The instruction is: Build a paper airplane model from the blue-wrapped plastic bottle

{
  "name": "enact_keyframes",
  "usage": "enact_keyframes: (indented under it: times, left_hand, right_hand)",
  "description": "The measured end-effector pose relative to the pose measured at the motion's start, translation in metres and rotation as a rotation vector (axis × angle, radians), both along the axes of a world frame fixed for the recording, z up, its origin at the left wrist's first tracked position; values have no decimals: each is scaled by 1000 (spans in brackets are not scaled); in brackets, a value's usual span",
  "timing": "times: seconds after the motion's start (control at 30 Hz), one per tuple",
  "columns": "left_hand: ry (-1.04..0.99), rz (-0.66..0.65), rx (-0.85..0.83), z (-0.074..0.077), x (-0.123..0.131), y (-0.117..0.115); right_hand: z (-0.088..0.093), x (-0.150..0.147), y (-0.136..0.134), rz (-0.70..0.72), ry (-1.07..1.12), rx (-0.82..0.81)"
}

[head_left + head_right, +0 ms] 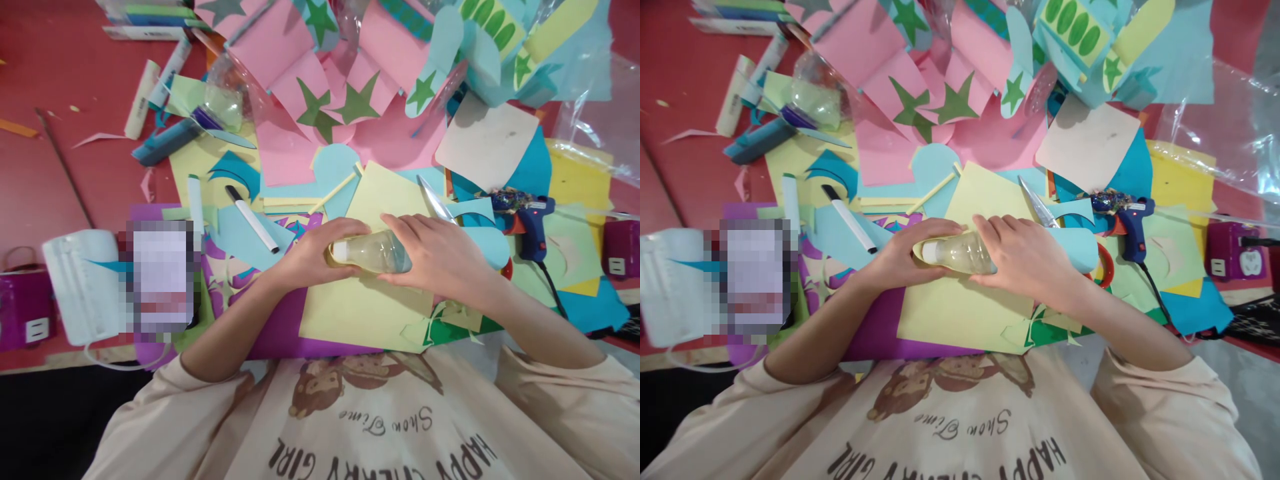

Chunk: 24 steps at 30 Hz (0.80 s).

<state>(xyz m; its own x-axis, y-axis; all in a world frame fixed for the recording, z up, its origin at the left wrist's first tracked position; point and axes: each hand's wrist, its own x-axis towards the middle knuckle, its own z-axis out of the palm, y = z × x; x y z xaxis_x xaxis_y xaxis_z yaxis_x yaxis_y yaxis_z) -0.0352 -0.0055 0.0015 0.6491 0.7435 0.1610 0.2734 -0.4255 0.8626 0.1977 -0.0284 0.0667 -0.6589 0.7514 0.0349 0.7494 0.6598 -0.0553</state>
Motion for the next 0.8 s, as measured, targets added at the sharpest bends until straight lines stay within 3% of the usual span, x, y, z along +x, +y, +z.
enact_keyframes:
  times: [0.4, 0.8]
  left_hand:
    - [-36, 22, 93, -6, -5, 0]
    - [155, 10, 25, 3, -6, 2]
  right_hand:
    - [3, -4, 7, 21, 43, 1]
    - [-9, -7, 4, 30, 47, 81]
